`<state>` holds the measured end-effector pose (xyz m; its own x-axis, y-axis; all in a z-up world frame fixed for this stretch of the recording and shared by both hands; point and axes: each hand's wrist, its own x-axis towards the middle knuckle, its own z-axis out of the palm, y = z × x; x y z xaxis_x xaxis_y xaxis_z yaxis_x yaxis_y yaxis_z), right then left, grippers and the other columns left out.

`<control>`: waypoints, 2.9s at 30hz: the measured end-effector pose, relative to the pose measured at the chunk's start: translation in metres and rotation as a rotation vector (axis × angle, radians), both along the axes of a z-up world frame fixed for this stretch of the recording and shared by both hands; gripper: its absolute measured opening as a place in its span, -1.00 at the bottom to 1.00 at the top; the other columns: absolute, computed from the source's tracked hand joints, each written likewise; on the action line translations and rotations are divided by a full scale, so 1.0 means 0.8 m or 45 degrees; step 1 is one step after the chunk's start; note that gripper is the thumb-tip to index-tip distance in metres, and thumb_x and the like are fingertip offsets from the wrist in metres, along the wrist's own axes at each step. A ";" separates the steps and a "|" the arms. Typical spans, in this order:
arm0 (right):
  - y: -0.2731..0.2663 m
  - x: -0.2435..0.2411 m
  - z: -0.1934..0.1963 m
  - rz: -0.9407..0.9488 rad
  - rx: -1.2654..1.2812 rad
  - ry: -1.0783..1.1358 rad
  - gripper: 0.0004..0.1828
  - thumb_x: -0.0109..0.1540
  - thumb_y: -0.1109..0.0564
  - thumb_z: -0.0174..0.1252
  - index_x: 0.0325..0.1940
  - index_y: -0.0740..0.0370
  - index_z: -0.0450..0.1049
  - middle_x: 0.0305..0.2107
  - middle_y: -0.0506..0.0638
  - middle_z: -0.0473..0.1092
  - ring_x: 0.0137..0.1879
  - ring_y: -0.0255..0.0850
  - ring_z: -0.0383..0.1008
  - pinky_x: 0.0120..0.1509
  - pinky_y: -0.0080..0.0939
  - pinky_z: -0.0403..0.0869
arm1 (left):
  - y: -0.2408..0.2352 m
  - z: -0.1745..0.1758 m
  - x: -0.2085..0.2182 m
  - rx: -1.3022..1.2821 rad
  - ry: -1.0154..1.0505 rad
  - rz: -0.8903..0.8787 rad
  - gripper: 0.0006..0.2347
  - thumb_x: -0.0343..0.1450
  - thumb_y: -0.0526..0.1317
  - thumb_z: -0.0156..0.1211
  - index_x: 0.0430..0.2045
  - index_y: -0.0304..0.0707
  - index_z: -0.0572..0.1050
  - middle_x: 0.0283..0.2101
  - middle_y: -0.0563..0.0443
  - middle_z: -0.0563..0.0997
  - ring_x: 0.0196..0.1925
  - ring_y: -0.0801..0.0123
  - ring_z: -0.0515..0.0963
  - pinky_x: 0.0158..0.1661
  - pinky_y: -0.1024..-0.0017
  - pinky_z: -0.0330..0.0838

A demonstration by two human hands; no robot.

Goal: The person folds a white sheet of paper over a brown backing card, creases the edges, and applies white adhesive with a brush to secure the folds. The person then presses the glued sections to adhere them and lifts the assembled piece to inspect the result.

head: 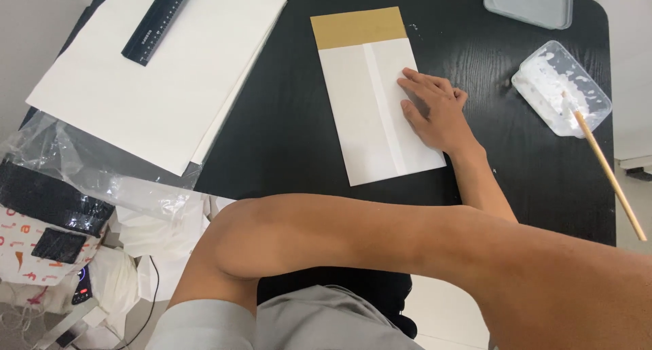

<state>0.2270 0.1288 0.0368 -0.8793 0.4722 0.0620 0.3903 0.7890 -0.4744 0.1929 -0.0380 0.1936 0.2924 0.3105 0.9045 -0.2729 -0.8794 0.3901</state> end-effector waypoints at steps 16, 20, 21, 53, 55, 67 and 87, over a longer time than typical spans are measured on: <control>0.028 0.035 0.002 0.051 0.022 0.072 -0.58 0.41 0.04 -0.06 0.36 0.06 0.38 0.31 -0.09 0.36 0.34 -0.16 0.32 0.36 -0.01 -0.06 | 0.018 -0.022 -0.037 -0.048 0.045 0.036 -0.66 0.47 -0.01 -0.18 -0.63 -0.26 0.16 -0.57 0.04 0.15 -0.49 0.31 0.10 -0.39 0.36 0.04; -0.009 0.091 0.035 0.178 0.365 0.113 -0.57 0.26 0.10 0.05 0.22 0.10 0.47 0.19 -0.05 0.46 0.31 -0.11 0.40 0.24 0.01 0.10 | 0.034 -0.123 -0.151 -0.389 0.621 0.771 -0.88 0.47 -0.35 0.04 -0.45 -0.31 0.52 -0.41 -0.01 0.55 -0.32 0.23 0.48 0.04 0.12 0.27; -0.030 0.100 0.048 0.103 0.326 0.140 -0.77 0.44 0.10 0.03 0.06 0.16 0.56 0.06 -0.03 0.55 0.18 -0.08 0.51 0.26 0.07 0.13 | 0.034 -0.148 -0.183 -0.532 0.861 1.080 -0.81 0.52 -0.24 0.00 -0.45 -0.29 0.52 -0.41 -0.03 0.58 -0.36 0.19 0.52 -0.27 0.20 0.31; -0.088 0.115 -0.023 -0.104 0.446 -0.500 -0.15 0.31 -0.53 -0.24 0.42 0.07 0.31 0.58 0.28 -0.44 0.59 0.31 -0.34 0.32 0.46 -0.09 | -0.004 -0.245 -0.227 -0.824 1.179 1.574 -0.75 0.59 -0.15 -0.15 -0.02 0.00 0.55 0.10 0.12 0.50 0.27 0.27 0.41 0.15 0.25 0.32; -0.086 0.112 -0.024 -0.101 0.465 -0.510 -0.14 0.31 -0.54 -0.24 0.43 0.07 0.29 0.57 0.29 -0.46 0.58 0.30 -0.35 0.31 0.45 -0.09 | -0.005 -0.245 -0.226 -0.827 1.196 1.583 -0.75 0.60 -0.12 -0.15 -0.02 0.02 0.54 0.11 0.13 0.49 0.28 0.28 0.40 0.15 0.26 0.32; -0.084 0.104 -0.016 -0.099 0.509 -0.468 -0.14 0.30 -0.54 -0.22 0.34 0.15 0.37 0.59 0.25 -0.41 0.58 0.24 -0.29 0.31 0.40 -0.08 | -0.007 -0.245 -0.226 -0.837 1.292 1.565 -0.71 0.63 0.02 -0.27 0.04 0.10 0.46 0.13 0.12 0.42 0.31 0.25 0.37 0.16 0.23 0.33; -0.075 0.081 0.010 -0.088 0.460 -0.376 -0.27 0.33 -0.48 -0.12 0.04 0.24 0.47 0.59 0.20 -0.26 0.51 0.16 0.05 0.34 0.45 0.00 | -0.010 -0.237 -0.225 -0.806 1.416 1.536 -0.54 0.50 0.34 -0.14 0.09 0.18 0.44 0.24 0.07 0.42 0.38 0.27 0.34 0.26 0.25 0.33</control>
